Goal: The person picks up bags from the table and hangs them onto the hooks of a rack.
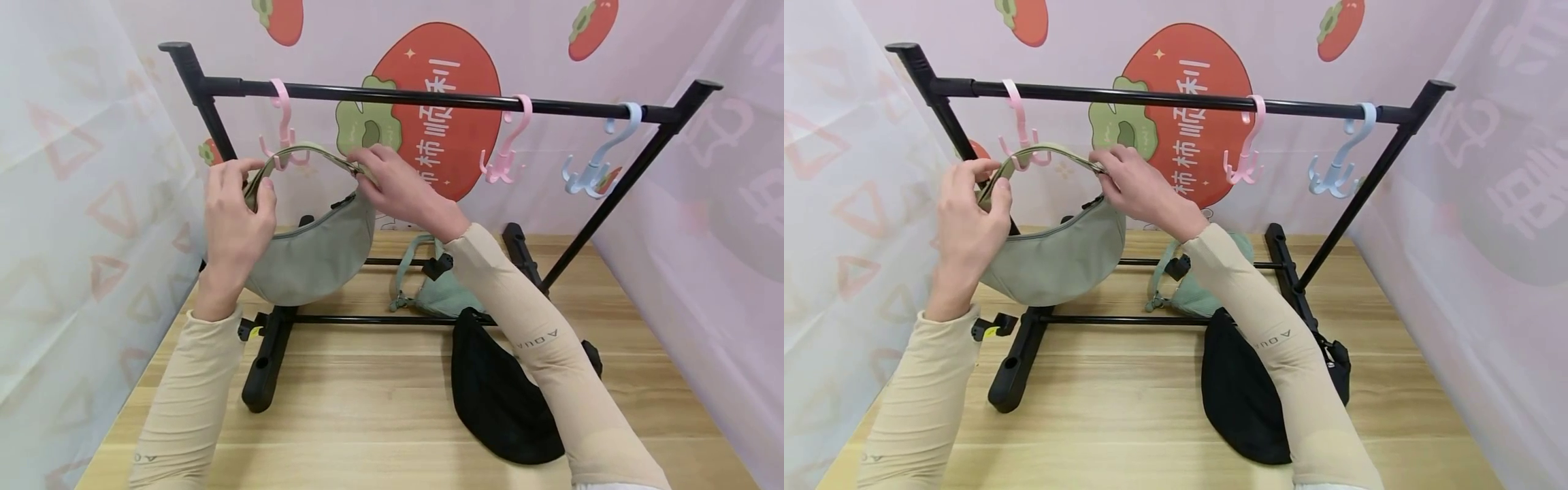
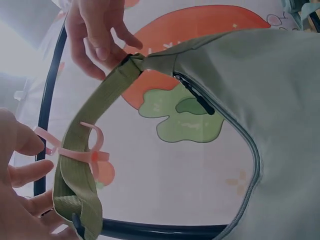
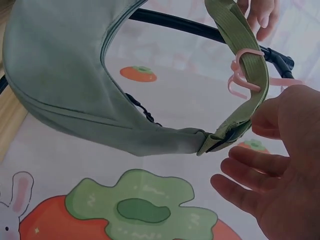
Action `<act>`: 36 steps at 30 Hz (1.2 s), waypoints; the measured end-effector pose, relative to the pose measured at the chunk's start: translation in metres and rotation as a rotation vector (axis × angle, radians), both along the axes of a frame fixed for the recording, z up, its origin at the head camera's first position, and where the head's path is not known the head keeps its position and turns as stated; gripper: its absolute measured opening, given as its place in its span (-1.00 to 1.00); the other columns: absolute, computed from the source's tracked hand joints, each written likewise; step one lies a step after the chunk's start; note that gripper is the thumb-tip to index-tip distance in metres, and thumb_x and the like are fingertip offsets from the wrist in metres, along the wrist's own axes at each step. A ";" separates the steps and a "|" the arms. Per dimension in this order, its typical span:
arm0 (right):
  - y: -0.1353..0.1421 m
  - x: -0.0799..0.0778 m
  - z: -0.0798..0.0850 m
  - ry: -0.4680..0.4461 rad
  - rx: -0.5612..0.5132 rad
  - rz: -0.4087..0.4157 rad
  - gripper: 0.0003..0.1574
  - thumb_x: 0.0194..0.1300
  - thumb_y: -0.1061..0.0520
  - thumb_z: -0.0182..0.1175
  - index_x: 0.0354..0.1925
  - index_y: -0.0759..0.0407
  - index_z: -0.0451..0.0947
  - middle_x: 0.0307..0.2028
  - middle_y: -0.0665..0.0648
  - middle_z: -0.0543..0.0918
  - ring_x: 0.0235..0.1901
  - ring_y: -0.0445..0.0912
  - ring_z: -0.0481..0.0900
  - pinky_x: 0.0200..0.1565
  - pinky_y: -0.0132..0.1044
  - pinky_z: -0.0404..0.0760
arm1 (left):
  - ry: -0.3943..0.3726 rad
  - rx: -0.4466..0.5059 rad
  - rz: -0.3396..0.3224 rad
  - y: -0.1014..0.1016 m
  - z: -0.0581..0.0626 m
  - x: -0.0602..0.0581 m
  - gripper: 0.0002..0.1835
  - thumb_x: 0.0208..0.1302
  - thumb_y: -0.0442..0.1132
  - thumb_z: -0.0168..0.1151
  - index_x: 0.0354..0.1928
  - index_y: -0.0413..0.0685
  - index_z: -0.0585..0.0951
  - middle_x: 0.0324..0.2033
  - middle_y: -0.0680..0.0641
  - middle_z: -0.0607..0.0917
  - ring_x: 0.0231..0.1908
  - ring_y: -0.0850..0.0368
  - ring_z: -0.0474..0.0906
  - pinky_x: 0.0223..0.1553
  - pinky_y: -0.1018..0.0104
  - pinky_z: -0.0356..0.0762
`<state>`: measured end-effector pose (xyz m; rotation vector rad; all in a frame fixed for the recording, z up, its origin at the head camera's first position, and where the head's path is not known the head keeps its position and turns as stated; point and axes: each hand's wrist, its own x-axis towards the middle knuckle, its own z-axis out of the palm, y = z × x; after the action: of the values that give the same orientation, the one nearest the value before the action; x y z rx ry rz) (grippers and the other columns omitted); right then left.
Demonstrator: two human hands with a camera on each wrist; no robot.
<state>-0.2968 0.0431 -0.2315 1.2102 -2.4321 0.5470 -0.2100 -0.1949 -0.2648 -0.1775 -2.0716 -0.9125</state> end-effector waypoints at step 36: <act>0.047 0.005 -0.033 -0.068 0.068 0.041 -0.67 0.48 0.15 -0.04 0.11 0.19 0.49 -0.31 0.07 0.62 -0.41 -0.09 0.47 -0.24 -0.25 0.45 | 0.260 0.040 -0.237 0.039 -0.023 0.011 -0.82 0.35 -0.38 0.06 -0.20 -0.27 0.65 -0.31 -0.20 0.68 -0.33 0.02 0.56 -0.21 0.55 0.41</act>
<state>-0.2916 0.0901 -0.2640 1.2909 -2.5066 0.5293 -0.1987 -0.1564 -0.2877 -0.5029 -1.8146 -1.0139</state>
